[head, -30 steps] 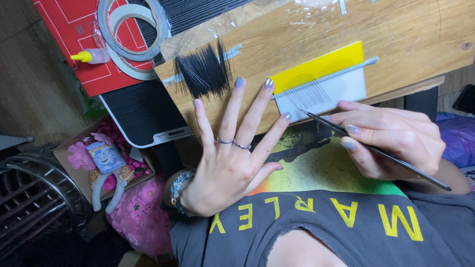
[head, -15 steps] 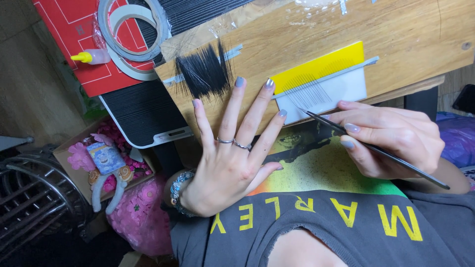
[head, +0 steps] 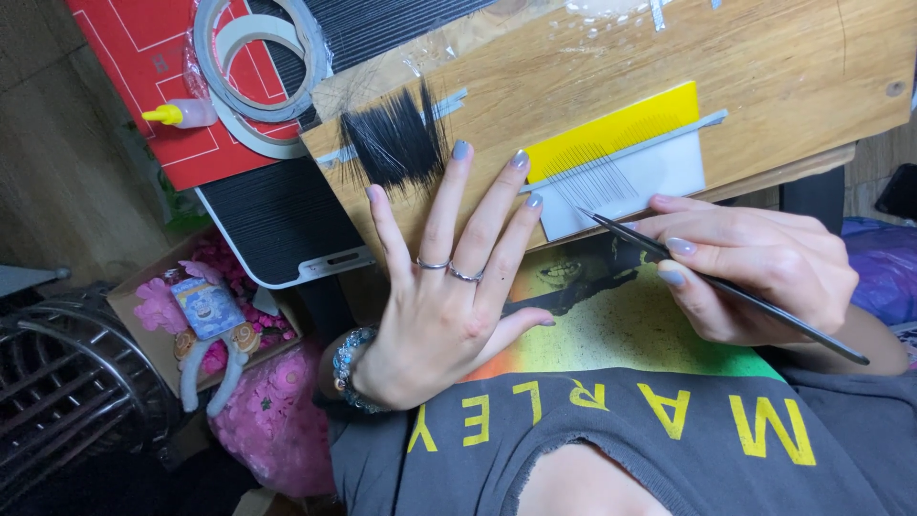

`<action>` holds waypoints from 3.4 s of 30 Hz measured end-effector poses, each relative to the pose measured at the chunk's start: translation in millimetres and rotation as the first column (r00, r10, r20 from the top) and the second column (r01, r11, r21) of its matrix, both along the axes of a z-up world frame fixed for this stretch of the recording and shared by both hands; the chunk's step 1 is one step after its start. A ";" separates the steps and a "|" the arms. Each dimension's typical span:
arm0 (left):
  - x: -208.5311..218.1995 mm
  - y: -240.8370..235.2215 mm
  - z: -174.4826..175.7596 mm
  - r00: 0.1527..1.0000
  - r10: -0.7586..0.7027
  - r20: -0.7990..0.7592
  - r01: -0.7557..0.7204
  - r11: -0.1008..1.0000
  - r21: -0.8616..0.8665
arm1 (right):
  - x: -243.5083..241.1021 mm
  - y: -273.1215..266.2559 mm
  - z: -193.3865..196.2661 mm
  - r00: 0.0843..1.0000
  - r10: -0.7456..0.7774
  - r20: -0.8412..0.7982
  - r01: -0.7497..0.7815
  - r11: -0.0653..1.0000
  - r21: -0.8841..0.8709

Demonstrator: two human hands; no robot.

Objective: The person uses tweezers to pick up and arrange black hair strands on a wooden board. They repeatedly place the strands between the teeth of a small white comb and a yellow comb, adjusting their position with the tweezers throughout the clip.

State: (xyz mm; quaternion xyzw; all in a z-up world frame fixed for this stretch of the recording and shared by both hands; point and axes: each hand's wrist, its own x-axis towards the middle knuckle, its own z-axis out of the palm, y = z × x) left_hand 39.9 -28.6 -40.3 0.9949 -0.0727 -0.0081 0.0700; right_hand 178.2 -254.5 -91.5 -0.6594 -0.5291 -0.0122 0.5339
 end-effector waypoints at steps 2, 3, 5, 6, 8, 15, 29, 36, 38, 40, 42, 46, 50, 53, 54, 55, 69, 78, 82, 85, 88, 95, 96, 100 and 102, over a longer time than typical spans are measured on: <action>2.1 0.4 0.5 1.000 -0.003 0.005 0.003 1.000 0.016 | 0.3 0.0 0.7 1.000 0.004 0.004 -0.004 1.000 -0.002; 3.2 0.6 0.8 1.000 -0.005 0.010 0.005 0.999 0.032 | 0.4 0.1 1.1 1.000 0.009 0.008 -0.009 1.000 -0.003; 4.4 0.5 -1.2 1.000 -0.003 0.026 0.002 0.999 0.040 | 0.3 0.2 0.2 1.000 0.007 0.010 -0.007 1.000 0.001; 5.0 0.4 -2.3 0.999 0.001 0.041 -0.002 0.999 0.048 | 0.3 0.2 -0.4 1.000 0.006 0.011 -0.006 1.000 0.005; 5.1 0.7 -5.5 0.999 0.002 0.033 -0.003 0.999 0.043 | 0.5 -1.0 -1.2 1.000 0.003 0.013 -0.003 1.000 0.001; 7.2 -0.3 -12.6 0.997 0.016 0.077 -0.022 0.997 0.069 | 0.6 -1.8 -1.6 1.000 0.011 0.005 -0.011 1.000 -0.005; 6.1 4.6 -8.4 0.995 0.003 0.099 -0.004 1.000 0.013 | -4.7 -21.6 -13.1 0.991 -0.059 -0.121 0.053 0.997 -0.050; -23.3 19.6 31.6 0.978 0.053 0.200 -0.050 0.999 -0.020 | 13.9 -29.5 -13.7 0.988 0.066 0.141 -0.068 0.998 0.004; -41.6 29.1 36.5 0.951 0.090 0.296 -0.094 0.996 -0.002 | 3.1 -12.9 10.3 0.980 0.040 0.195 -0.029 0.998 -0.056; -58.4 35.5 44.0 0.912 0.120 0.393 -0.136 0.991 0.012 | -2.1 5.4 21.3 0.967 0.014 0.255 0.015 0.994 -0.112; -73.2 38.7 53.4 0.918 0.190 0.347 -0.201 0.980 -0.005 | -1.9 25.1 19.2 0.922 0.069 0.382 -0.040 0.996 -0.084; -80.4 40.9 61.8 0.916 0.228 0.330 -0.226 0.973 -0.046 | -10.2 57.0 13.0 0.900 -0.004 0.437 0.018 0.999 -0.029; -80.6 45.3 60.6 0.929 0.157 0.336 -0.146 0.988 -0.059 | -12.3 69.9 5.8 0.906 -0.081 0.415 0.111 0.993 -0.049; -79.4 45.6 58.6 0.925 0.145 0.351 -0.132 0.989 -0.061 | -12.6 74.3 4.0 0.908 -0.094 0.408 0.122 0.992 -0.043; -78.9 46.1 58.5 0.926 0.134 0.352 -0.122 0.991 -0.057 | -12.8 75.4 4.1 0.911 -0.094 0.401 0.121 0.992 -0.043; -78.7 45.7 58.5 0.926 0.136 0.352 -0.123 0.991 -0.058 | -13.0 75.9 4.2 0.911 -0.092 0.401 0.120 0.992 -0.045; -75.9 42.8 59.7 0.933 0.146 0.328 -0.133 0.989 -0.062 | -14.1 79.8 3.2 0.927 -0.129 0.351 0.134 0.991 0.010; -74.4 36.2 60.8 0.940 0.203 0.276 -0.189 0.979 -0.075 | -15.9 49.0 9.8 0.958 -0.122 0.260 0.141 0.988 -0.057; -73.0 35.8 58.8 0.936 0.175 0.305 -0.165 0.984 -0.060 | -1.5 20.1 9.1 0.956 -0.140 0.259 0.158 0.986 -0.050; -72.0 33.8 58.1 0.939 0.213 0.271 -0.202 0.977 -0.069 | 14.2 0.8 -2.3 0.932 -0.218 0.291 0.224 0.974 0.012; -69.6 34.3 54.6 0.934 0.186 0.304 -0.180 0.983 -0.045 | 24.1 -4.9 -10.9 0.913 -0.386 0.131 0.380 0.923 0.069; -60.9 31.8 54.5 0.955 0.181 0.236 -0.175 0.983 -0.046 | 37.4 -5.6 -0.1 0.918 -0.376 0.128 0.380 0.925 -0.007; -60.9 32.7 52.6 0.954 0.166 0.248 -0.160 0.986 -0.044 | 38.1 -5.6 0.7 0.919 -0.373 0.129 0.380 0.925 -0.028; -58.5 33.1 46.8 0.953 0.153 0.263 -0.149 0.988 -0.036 | 44.1 -4.3 -1.3 0.922 -0.366 0.128 0.368 0.930 0.005; -56.7 33.8 44.5 0.953 0.139 0.268 -0.125 0.990 -0.065 | 44.8 -6.6 -0.5 0.931 -0.351 0.105 0.355 0.934 -0.028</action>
